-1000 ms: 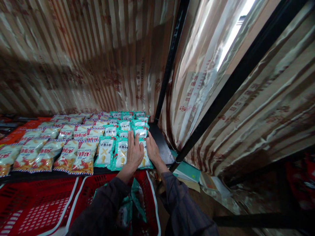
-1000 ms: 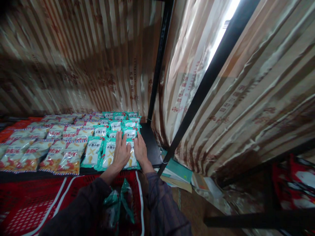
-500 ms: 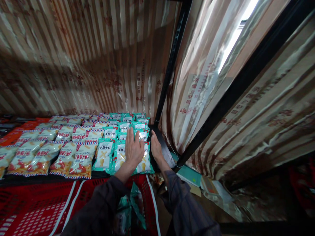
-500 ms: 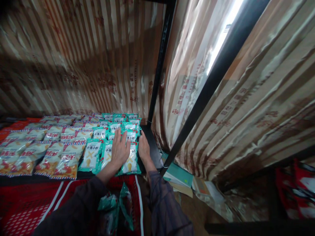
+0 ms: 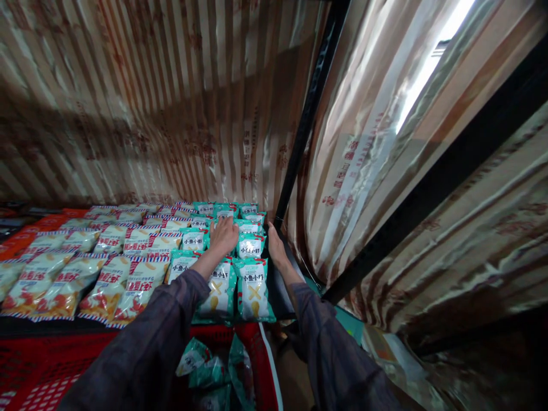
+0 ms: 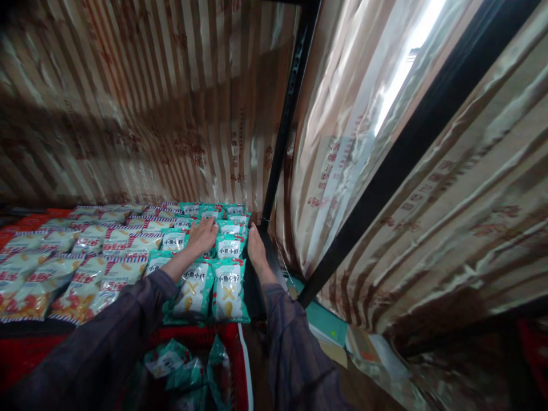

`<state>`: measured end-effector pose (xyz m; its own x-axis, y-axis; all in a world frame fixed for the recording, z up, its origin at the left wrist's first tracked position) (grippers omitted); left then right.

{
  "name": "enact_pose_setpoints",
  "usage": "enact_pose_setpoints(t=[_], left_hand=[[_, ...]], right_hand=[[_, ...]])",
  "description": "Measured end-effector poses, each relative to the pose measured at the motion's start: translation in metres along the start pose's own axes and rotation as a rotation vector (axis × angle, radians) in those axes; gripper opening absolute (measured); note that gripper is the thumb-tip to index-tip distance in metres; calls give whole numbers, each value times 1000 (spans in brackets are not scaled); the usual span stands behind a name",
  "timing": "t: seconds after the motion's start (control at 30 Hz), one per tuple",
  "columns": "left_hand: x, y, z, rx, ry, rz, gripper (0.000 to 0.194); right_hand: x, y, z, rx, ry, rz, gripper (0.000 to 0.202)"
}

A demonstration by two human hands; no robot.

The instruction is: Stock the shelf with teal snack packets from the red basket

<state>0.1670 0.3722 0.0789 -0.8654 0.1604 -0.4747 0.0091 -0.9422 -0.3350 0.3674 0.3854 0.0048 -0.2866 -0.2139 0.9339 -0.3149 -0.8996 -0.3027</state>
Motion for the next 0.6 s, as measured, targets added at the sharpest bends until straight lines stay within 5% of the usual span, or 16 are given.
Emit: enact_pose_setpoints(t=[0.6], left_hand=[[-13, 6, -13, -82, 23, -85, 46]], right_hand=[[-13, -10, -26, 98, -60, 8, 69]])
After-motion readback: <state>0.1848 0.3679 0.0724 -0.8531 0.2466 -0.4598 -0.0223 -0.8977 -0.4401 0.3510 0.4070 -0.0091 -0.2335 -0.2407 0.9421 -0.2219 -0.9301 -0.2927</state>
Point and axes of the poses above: each hand's wrist, its own y-axis away from the middle knuckle, its own z-axis out of the back of the hand, x = y × z, the point moved 10 cm from there along -y, towards the middle knuckle, and after that the axes turned 5 degrees about -x, right-handed, at the moved point
